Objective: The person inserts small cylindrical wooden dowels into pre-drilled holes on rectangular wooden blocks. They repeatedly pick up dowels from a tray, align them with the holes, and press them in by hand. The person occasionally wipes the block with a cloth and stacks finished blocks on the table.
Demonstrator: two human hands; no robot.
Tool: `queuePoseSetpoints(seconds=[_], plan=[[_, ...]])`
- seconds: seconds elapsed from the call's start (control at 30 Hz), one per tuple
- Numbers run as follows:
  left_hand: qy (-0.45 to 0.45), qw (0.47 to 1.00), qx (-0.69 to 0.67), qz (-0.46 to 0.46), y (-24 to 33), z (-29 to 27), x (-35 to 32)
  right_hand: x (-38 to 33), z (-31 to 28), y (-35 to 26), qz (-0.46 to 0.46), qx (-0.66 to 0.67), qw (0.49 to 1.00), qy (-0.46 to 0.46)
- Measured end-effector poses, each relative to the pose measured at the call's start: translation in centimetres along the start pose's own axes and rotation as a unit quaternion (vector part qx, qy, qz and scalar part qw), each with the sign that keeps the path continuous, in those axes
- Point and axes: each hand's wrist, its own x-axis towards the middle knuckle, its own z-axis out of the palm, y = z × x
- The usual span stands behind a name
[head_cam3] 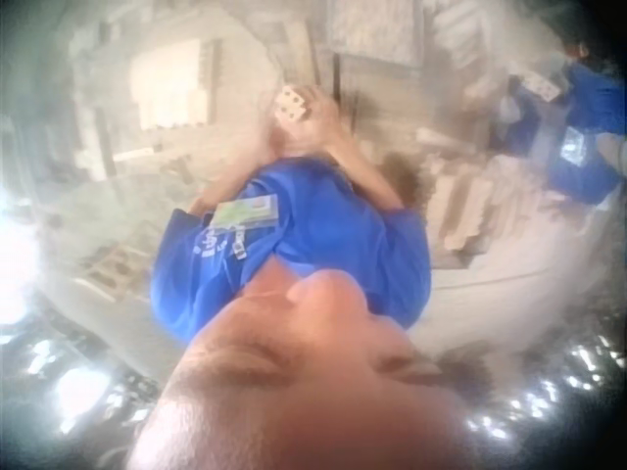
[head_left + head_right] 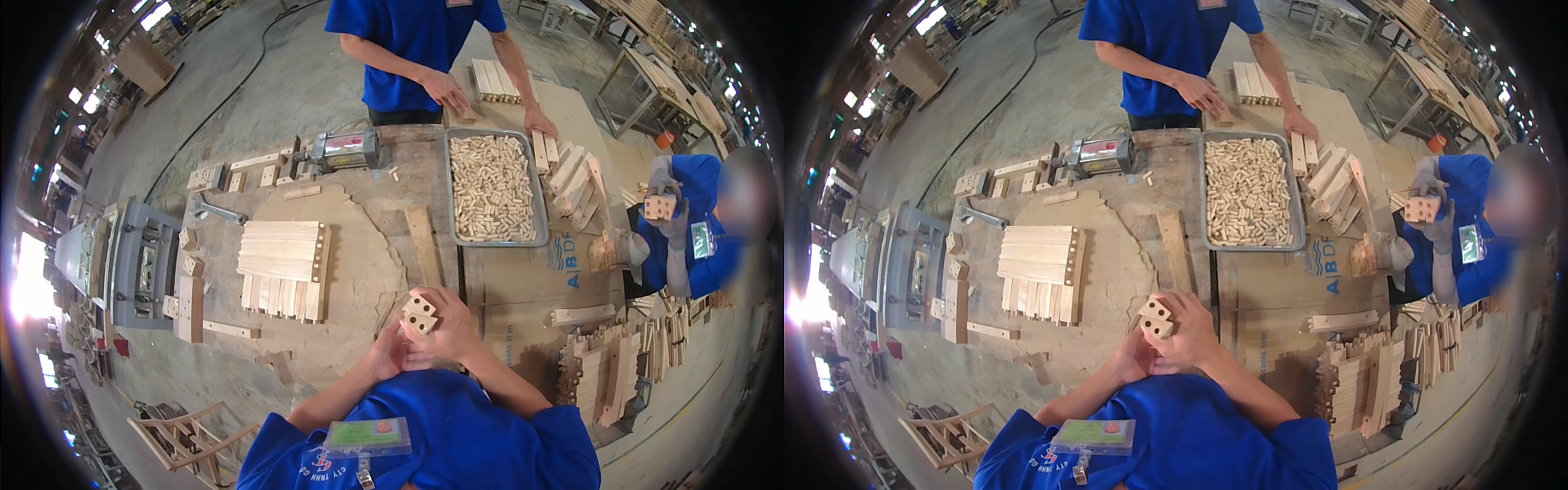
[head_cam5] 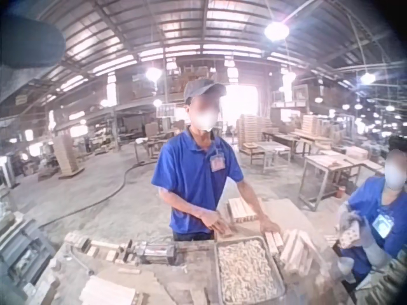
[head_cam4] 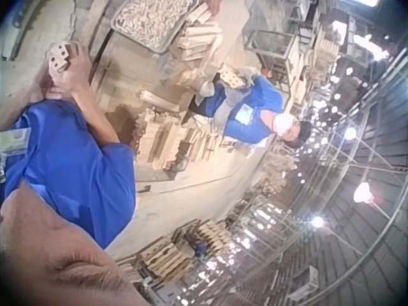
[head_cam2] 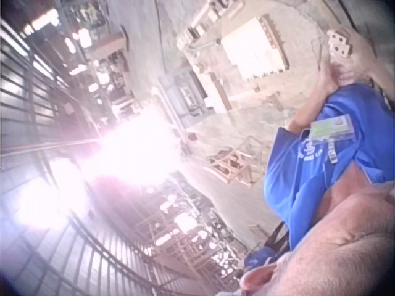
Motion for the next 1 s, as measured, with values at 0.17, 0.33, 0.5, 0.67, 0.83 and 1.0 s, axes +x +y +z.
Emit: queuePoseSetpoints(seconds=[0.17, 0.33, 0.5, 0.67, 0.83, 1.0], plan=[[0.108, 0.853, 0.303, 0.411, 0.1, -1.3, -3.3, 1.0, 1.2, 0.2, 0.058, -0.004, 0.998, -0.006], [0.181, 0.689, 0.470, 0.522, 2.9, 6.3, -4.3, 0.3, 2.6, 1.6, 0.063, -0.003, 0.995, -0.073], [0.204, 0.732, 0.369, 0.535, 3.0, 6.7, -2.1, 0.8, -0.8, 4.9, 0.008, 0.007, 0.978, -0.207], [0.218, 0.715, 0.422, 0.513, 4.1, 7.2, -3.9, 5.6, -6.0, 16.5, 0.250, -0.034, 0.966, -0.065], [0.200, 0.702, 0.403, 0.552, 4.0, 6.6, -3.3, 9.3, -5.3, 22.7, 0.180, -0.254, 0.947, -0.072], [0.205, 0.715, 0.397, 0.537, 3.4, 6.0, -3.4, 10.8, -4.7, 25.2, 0.213, -0.242, 0.937, -0.136]])
